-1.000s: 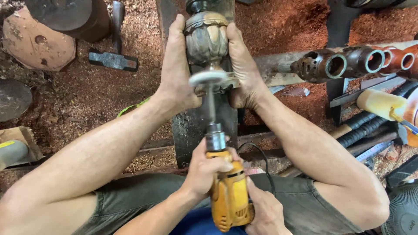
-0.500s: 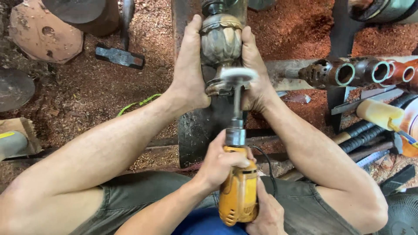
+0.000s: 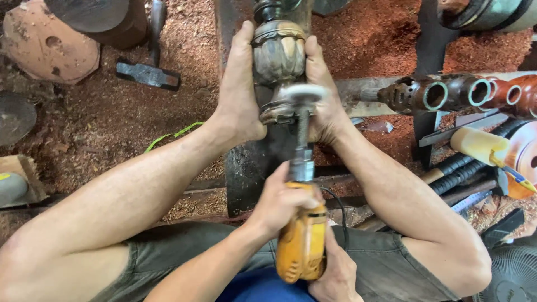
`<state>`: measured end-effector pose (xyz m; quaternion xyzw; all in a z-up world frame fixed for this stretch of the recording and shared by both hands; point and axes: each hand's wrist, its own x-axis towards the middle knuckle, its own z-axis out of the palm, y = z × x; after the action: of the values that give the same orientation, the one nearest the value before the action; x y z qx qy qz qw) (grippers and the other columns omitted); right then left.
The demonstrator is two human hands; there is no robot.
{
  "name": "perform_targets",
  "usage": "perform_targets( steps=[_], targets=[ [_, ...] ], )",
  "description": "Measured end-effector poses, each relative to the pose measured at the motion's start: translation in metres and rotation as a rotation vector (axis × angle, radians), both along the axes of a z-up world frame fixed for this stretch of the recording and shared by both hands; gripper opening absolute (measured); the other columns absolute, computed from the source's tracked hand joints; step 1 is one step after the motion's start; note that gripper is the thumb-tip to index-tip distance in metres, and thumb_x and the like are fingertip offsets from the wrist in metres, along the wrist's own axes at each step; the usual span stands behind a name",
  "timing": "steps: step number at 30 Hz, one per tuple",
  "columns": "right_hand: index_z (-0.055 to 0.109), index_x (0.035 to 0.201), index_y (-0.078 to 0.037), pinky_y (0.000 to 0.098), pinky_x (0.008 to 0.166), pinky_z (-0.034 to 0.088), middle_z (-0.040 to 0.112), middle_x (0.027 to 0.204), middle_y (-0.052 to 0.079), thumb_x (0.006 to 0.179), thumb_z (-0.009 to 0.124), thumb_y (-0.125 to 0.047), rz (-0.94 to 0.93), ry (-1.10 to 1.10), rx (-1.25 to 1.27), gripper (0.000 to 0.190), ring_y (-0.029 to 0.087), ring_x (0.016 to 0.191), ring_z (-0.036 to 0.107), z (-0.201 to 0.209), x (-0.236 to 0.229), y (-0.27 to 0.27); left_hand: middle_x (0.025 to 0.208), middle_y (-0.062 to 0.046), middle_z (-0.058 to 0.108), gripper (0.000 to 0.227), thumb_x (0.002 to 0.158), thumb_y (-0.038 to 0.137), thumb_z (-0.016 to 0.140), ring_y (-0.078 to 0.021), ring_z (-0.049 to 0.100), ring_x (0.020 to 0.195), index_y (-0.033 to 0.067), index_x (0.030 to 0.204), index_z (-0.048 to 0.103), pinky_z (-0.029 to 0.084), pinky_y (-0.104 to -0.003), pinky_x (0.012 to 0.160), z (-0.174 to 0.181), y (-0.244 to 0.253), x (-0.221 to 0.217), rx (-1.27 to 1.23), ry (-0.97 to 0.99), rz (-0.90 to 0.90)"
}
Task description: The person is using a drill with a polishing attachment to buff a decorative wooden piece held between their feet in a workshop setting.
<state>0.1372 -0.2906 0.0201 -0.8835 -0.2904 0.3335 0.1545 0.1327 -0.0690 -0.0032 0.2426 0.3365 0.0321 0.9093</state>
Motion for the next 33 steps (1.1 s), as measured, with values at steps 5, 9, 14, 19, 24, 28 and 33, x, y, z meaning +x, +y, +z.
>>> perform_targets(
  steps=[5, 9, 14, 19, 24, 28, 33],
  targets=[
    [0.031, 0.158, -0.017, 0.0376, 0.089, 0.057, 0.074, 0.103, 0.016, 0.062, 0.084, -0.009, -0.121, 0.120, -0.121, 0.111, 0.033, 0.100, 0.073, 0.009, 0.012, 0.021, 0.082, -0.012, 0.066, 0.046, 0.071, -0.003, 0.067, -0.0224, 0.068, 0.077, -0.0005, 0.112, 0.049, 0.058, -0.037, 0.074, -0.002, -0.005, 0.002, -0.028, 0.049, -0.081],
    [0.021, 0.166, -0.026, 0.0331, 0.103, 0.055, 0.075, 0.107, 0.013, 0.064, 0.088, -0.014, -0.082, 0.308, -0.572, 0.123, 0.029, 0.109, 0.072, 0.010, 0.028, 0.029, 0.083, -0.013, 0.067, 0.054, 0.066, -0.002, 0.066, -0.0238, 0.069, 0.078, -0.0010, 0.118, 0.049, 0.060, -0.041, 0.076, 0.002, 0.018, -0.033, -0.054, 0.042, -0.021],
    [0.051, 0.139, -0.010, 0.0505, 0.113, 0.038, 0.059, 0.137, 0.019, 0.078, 0.082, -0.021, 0.466, -0.015, 0.484, 0.069, 0.039, 0.133, 0.052, 0.031, 0.106, 0.108, 0.093, -0.015, 0.068, 0.080, 0.062, 0.000, 0.066, -0.0285, 0.070, 0.096, 0.0057, 0.138, 0.042, 0.059, -0.044, 0.089, 0.024, 0.056, -0.067, 0.121, -0.042, 0.119],
    [0.057, 0.139, -0.002, 0.0514, 0.113, 0.037, 0.057, 0.136, 0.021, 0.092, 0.066, -0.021, 0.743, -0.770, 0.229, 0.051, 0.040, 0.130, 0.051, -0.062, 0.148, 0.217, 0.096, -0.015, 0.068, 0.079, 0.064, 0.001, 0.068, -0.0285, 0.070, 0.100, 0.0027, 0.139, 0.044, 0.058, -0.042, 0.095, 0.027, 0.078, -0.079, 0.477, -0.023, 0.175],
    [0.063, 0.120, -0.005, 0.0586, 0.112, 0.034, 0.060, 0.118, 0.014, 0.085, 0.067, -0.015, 0.782, -0.768, 0.335, 0.036, 0.039, 0.122, 0.057, -0.058, 0.179, 0.237, 0.096, -0.016, 0.068, 0.049, 0.066, 0.002, 0.065, -0.0287, 0.070, 0.101, -0.0116, 0.111, 0.056, 0.057, -0.042, 0.097, 0.019, 0.080, -0.085, 0.383, 0.029, 0.220],
    [0.065, 0.107, -0.007, 0.0533, 0.108, 0.044, 0.059, 0.111, 0.003, 0.069, 0.068, -0.002, 0.362, -0.088, 0.807, 0.039, 0.029, 0.118, 0.062, -0.103, 0.202, 0.198, 0.091, -0.015, 0.068, 0.079, 0.062, 0.003, 0.068, -0.0274, 0.070, 0.093, -0.0011, 0.137, 0.045, 0.058, -0.042, 0.091, 0.015, 0.075, -0.079, 0.373, 0.055, 0.180],
    [0.062, 0.115, -0.003, 0.0372, 0.104, 0.054, 0.060, 0.125, 0.006, 0.077, 0.083, 0.001, -0.099, 0.373, 0.864, 0.044, 0.021, 0.117, 0.061, -0.126, 0.196, 0.176, 0.090, -0.015, 0.068, 0.081, 0.061, 0.004, 0.069, -0.0269, 0.070, 0.092, -0.0001, 0.138, 0.045, 0.057, -0.040, 0.089, 0.016, 0.067, -0.066, 0.280, 0.091, 0.083]
  ],
)
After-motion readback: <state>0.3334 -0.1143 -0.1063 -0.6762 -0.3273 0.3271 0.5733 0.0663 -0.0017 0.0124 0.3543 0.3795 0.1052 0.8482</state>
